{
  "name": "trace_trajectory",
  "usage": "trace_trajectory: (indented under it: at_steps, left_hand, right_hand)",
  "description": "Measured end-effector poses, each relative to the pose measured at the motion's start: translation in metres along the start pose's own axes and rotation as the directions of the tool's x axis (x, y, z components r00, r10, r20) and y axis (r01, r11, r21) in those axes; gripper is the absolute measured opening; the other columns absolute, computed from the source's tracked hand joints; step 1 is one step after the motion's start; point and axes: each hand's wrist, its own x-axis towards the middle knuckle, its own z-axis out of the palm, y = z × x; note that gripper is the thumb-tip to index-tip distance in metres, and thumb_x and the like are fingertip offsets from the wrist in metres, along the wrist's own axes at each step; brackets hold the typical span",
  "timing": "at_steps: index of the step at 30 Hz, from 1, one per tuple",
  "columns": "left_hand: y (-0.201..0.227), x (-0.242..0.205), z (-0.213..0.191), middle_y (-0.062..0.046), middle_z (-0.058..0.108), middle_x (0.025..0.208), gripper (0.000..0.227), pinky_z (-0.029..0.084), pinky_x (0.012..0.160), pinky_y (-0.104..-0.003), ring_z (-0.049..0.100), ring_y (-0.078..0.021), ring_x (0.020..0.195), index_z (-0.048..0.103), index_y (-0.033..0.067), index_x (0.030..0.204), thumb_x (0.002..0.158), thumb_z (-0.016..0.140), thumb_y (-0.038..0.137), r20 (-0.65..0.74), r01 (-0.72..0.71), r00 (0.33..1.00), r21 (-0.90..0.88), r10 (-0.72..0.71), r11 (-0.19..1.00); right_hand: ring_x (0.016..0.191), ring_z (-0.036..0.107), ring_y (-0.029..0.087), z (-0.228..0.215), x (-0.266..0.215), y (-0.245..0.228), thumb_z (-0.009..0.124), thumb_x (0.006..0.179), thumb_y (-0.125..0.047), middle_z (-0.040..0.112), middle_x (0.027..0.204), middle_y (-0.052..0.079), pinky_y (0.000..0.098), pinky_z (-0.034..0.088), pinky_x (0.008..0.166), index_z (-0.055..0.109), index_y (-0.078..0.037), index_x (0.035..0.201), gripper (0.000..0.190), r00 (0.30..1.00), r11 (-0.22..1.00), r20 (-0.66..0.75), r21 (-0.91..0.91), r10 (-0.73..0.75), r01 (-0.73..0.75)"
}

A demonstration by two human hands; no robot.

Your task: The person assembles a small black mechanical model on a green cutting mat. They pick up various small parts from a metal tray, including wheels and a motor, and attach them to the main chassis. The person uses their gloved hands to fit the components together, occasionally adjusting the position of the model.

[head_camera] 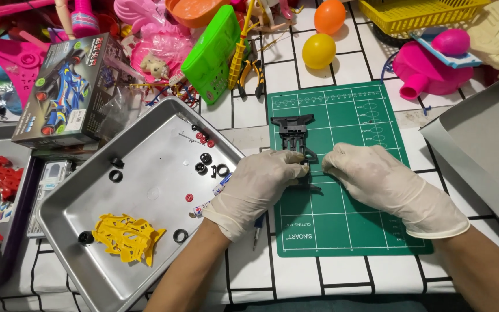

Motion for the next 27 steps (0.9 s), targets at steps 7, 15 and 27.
trace_trajectory:
  at_steps: [7, 15, 27]
  left_hand:
    - [0.013, -0.004, -0.021, 0.004, 0.078, 0.107, 0.017, 0.063, 0.083, -0.035, 0.074, -0.0227, 0.103, 0.079, 0.0268, 0.101, 0.086, 0.076, 0.021, -0.006, 0.048, 0.999, -0.138, -0.049, 0.989]
    - [0.01, -0.006, -0.021, 0.002, 0.078, 0.105, 0.018, 0.063, 0.082, -0.032, 0.075, -0.0211, 0.102, 0.079, 0.0241, 0.099, 0.085, 0.079, 0.013, -0.024, 0.073, 0.996, -0.281, -0.083, 0.957]
    - [0.005, -0.011, -0.019, -0.005, 0.077, 0.114, 0.02, 0.061, 0.092, -0.036, 0.072, -0.0262, 0.115, 0.079, 0.0179, 0.1, 0.083, 0.08, 0.007, -0.017, 0.041, 0.999, -0.356, -0.051, 0.934]
  right_hand:
    - [0.072, 0.075, 0.018, 0.005, 0.0, 0.004, 0.062, 0.098, -0.015, 0.068, 0.08, -0.002, 0.0326, 0.062, 0.062, 0.072, -0.017, 0.099, 0.01, 1.0, 0.999, -0.006, 0.043, -0.003, 0.003]
    - [0.075, 0.076, 0.02, 0.007, 0.001, 0.003, 0.063, 0.096, -0.012, 0.071, 0.084, 0.0, 0.0334, 0.063, 0.061, 0.073, -0.016, 0.1, 0.011, 1.0, 0.993, -0.017, 0.118, -0.019, 0.021]
    - [0.075, 0.077, 0.024, 0.006, 0.001, 0.0, 0.063, 0.096, -0.012, 0.074, 0.084, 0.004, 0.0355, 0.063, 0.062, 0.074, -0.014, 0.101, 0.012, 1.0, 0.977, -0.011, 0.213, 0.023, -0.02]
